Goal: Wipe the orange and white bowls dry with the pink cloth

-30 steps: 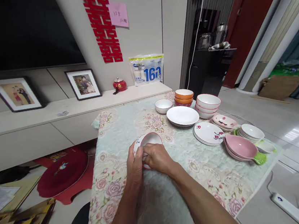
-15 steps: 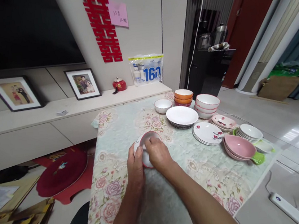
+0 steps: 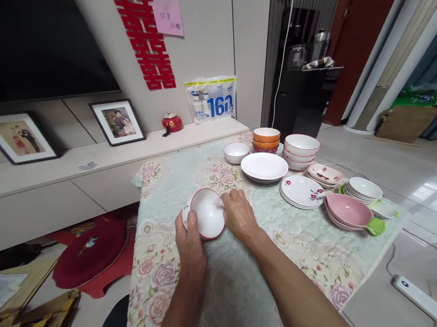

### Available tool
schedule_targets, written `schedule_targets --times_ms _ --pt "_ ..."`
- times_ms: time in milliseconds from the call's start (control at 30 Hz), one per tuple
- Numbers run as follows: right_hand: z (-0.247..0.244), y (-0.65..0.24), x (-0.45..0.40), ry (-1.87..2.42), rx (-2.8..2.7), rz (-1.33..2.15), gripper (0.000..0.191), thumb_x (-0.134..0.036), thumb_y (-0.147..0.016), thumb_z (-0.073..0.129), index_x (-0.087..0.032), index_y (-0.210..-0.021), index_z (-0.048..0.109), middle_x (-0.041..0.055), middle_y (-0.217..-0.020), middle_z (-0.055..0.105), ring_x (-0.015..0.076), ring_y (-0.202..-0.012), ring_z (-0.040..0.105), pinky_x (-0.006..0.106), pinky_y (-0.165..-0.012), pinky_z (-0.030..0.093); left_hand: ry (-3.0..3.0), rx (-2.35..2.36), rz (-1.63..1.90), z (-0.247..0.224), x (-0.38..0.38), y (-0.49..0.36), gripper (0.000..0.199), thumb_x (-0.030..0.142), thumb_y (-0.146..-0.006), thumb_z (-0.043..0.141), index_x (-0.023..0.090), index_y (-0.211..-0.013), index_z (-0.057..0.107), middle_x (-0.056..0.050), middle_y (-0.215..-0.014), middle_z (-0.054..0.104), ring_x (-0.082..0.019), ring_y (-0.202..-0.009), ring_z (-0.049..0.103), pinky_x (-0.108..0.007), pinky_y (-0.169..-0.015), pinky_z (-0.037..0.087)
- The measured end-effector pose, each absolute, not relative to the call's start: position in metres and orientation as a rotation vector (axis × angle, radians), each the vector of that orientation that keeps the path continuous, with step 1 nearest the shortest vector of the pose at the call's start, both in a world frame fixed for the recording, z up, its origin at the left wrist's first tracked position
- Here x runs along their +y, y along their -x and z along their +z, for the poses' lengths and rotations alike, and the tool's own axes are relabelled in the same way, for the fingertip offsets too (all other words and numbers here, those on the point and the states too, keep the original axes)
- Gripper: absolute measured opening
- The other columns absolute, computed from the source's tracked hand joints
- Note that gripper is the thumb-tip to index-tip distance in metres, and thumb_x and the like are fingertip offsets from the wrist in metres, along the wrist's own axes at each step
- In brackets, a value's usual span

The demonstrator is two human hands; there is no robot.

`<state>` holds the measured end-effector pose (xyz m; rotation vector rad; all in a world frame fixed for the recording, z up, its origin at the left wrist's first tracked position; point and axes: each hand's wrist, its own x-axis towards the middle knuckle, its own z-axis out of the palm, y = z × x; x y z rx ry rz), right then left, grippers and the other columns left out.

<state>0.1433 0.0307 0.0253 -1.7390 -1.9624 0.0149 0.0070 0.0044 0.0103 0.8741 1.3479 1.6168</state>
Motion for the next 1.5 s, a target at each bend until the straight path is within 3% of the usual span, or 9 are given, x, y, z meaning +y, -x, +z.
schedule_targets --times_ms 133,300,667,833,967,1133,1300,1367,1500 --pt "0.016 -0.151 0.042 1.546 -1.457 0.576 0.010 -0.019 -0.078 0.057 -0.018 -0.087 0.063 0.0057 -0.086 0.065 0.0219 -0.083 0.055 0.032 -0.077 0.044 -0.474 1.016 1.532 0.020 0.004 -0.010 0.058 0.062 -0.088 0.051 0.023 -0.130 0.053 -0.010 -0.127 0.064 -0.025 -0.110 0.064 -0.039 -0.088 0.055" --pt "0.013 -0.141 0.043 1.040 -0.973 1.256 0.031 -0.045 -0.075 0.067 -0.019 -0.091 0.062 0.0035 -0.087 0.068 0.0199 -0.078 0.061 0.031 -0.073 0.049 -0.303 0.801 1.452 0.032 0.000 -0.014 0.058 0.063 -0.089 0.047 0.023 -0.130 0.058 -0.012 -0.128 0.066 -0.029 -0.109 0.066 -0.043 -0.080 0.059" --pt "-0.007 -0.165 0.060 1.370 -1.134 0.958 0.045 -0.023 -0.054 0.057 -0.018 -0.097 0.069 0.0012 -0.091 0.071 0.0229 -0.084 0.062 0.032 -0.072 0.049 -0.912 1.260 1.259 0.012 -0.002 -0.006 0.058 0.062 -0.086 0.055 0.016 -0.123 0.056 -0.016 -0.123 0.057 -0.028 -0.110 0.061 -0.038 -0.078 0.060" --pt "-0.003 -0.171 0.062 1.365 -1.180 1.011 0.041 -0.019 -0.052 0.057 -0.019 -0.091 0.070 -0.0014 -0.082 0.069 0.0211 -0.078 0.061 0.029 -0.066 0.047 -1.802 1.495 1.284 0.019 -0.012 0.008 0.064 0.046 -0.090 0.054 0.015 -0.144 0.038 -0.022 -0.148 0.036 -0.036 -0.144 0.031 -0.058 -0.112 0.034" --pt "-0.001 -0.173 0.062 1.328 -1.188 1.051 0.042 -0.015 -0.051 0.059 -0.018 -0.091 0.072 -0.0014 -0.081 0.070 0.0196 -0.076 0.060 0.028 -0.066 0.046 -2.527 1.412 0.894 0.027 -0.014 0.019 0.056 0.021 -0.078 0.072 0.026 -0.131 0.056 -0.016 -0.155 0.039 -0.042 -0.150 0.016 -0.072 -0.113 0.018" --pt "-0.002 -0.169 0.058 1.255 -1.110 1.108 0.042 -0.018 -0.055 0.067 -0.017 -0.096 0.071 0.0001 -0.086 0.071 0.0188 -0.076 0.061 0.028 -0.068 0.047 -2.732 1.342 0.666 0.030 -0.004 0.026 0.016 0.007 -0.077 0.066 0.023 -0.076 0.067 -0.009 -0.140 0.059 -0.038 -0.149 0.024 -0.071 -0.114 0.004" --pt "0.012 -0.162 0.053 1.023 -0.897 1.332 0.045 -0.053 -0.074 0.065 -0.016 -0.099 0.070 0.0099 -0.096 0.074 0.0240 -0.087 0.068 0.034 -0.074 0.053 -2.285 1.322 0.925 0.022 -0.008 0.018 0.013 0.017 -0.077 0.068 0.029 -0.080 0.071 -0.005 -0.097 0.076 -0.037 -0.140 0.041 -0.069 -0.113 -0.004" --pt "0.018 -0.161 0.053 0.879 -0.729 1.448 0.046 -0.058 -0.078 0.061 -0.017 -0.096 0.070 0.0118 -0.099 0.074 0.0258 -0.093 0.069 0.037 -0.080 0.055 -2.017 1.325 1.095 0.018 -0.013 0.011 0.007 0.023 -0.075 0.070 0.029 -0.078 0.072 -0.005 -0.089 0.076 -0.038 -0.127 0.053 -0.068 -0.114 0.001" --pt "0.023 -0.158 0.053 0.883 -0.652 1.387 0.029 -0.040 -0.073 0.069 -0.018 -0.091 0.071 0.0087 -0.094 0.075 0.0246 -0.089 0.069 0.037 -0.082 0.054 -1.525 1.328 1.229 0.014 -0.020 -0.001 0.016 0.037 -0.072 0.073 0.023 -0.080 0.074 -0.004 -0.080 0.071 -0.031 -0.094 0.064 -0.052 -0.099 0.042"
